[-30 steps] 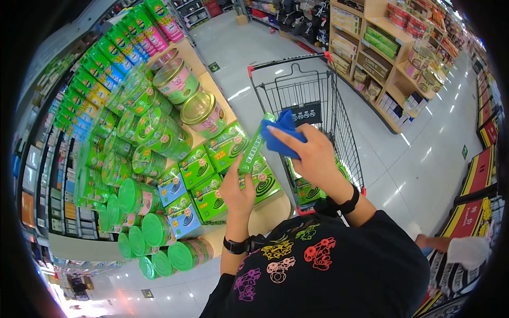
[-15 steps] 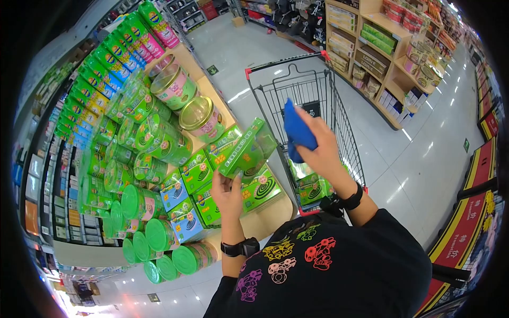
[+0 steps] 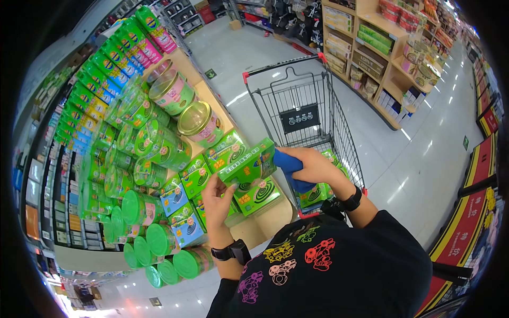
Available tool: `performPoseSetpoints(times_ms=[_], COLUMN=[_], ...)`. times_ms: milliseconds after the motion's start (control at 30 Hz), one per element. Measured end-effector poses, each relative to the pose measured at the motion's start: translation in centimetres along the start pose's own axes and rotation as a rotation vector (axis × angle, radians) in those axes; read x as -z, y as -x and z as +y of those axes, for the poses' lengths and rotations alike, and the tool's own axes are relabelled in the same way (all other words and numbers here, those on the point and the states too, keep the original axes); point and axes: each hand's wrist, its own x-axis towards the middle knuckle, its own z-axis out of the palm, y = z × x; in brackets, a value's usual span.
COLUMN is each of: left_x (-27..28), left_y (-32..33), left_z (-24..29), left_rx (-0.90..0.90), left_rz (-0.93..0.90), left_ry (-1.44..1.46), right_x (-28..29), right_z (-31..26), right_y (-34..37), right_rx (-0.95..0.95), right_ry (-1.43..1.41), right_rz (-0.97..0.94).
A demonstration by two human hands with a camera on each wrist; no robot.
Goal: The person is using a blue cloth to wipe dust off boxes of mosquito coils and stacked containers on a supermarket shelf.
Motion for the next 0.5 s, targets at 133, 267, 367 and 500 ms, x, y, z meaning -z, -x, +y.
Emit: performPoseSetpoints(times_ms=[133, 267, 367, 500], left_x=[-0.1, -0.2, -0.3, -0.3], left_y=[0.0, 0.1, 0.3, 0.3], left_z=[-0.2, -0.6, -2.5, -2.6], left_rx=[0.01, -0.044, -0.053, -0.014], left_rz=[-0.024, -0.007, 0.085, 0.138], left_ry=[-0.049, 0.055, 0.237, 0.31], right_x=[0.3, 0.1, -0.6, -1.5], right_z=[-1.1, -1.3, -1.2, -1.0], right_y=[-0.1, 0.0, 0.2, 0.3], right_rx=[-0.053, -0.015, -0.006, -0.021], right_ry=[-0.182, -0.221, -0.269, -0.293], right_rz=[0.03, 0.05, 0.037, 0.024])
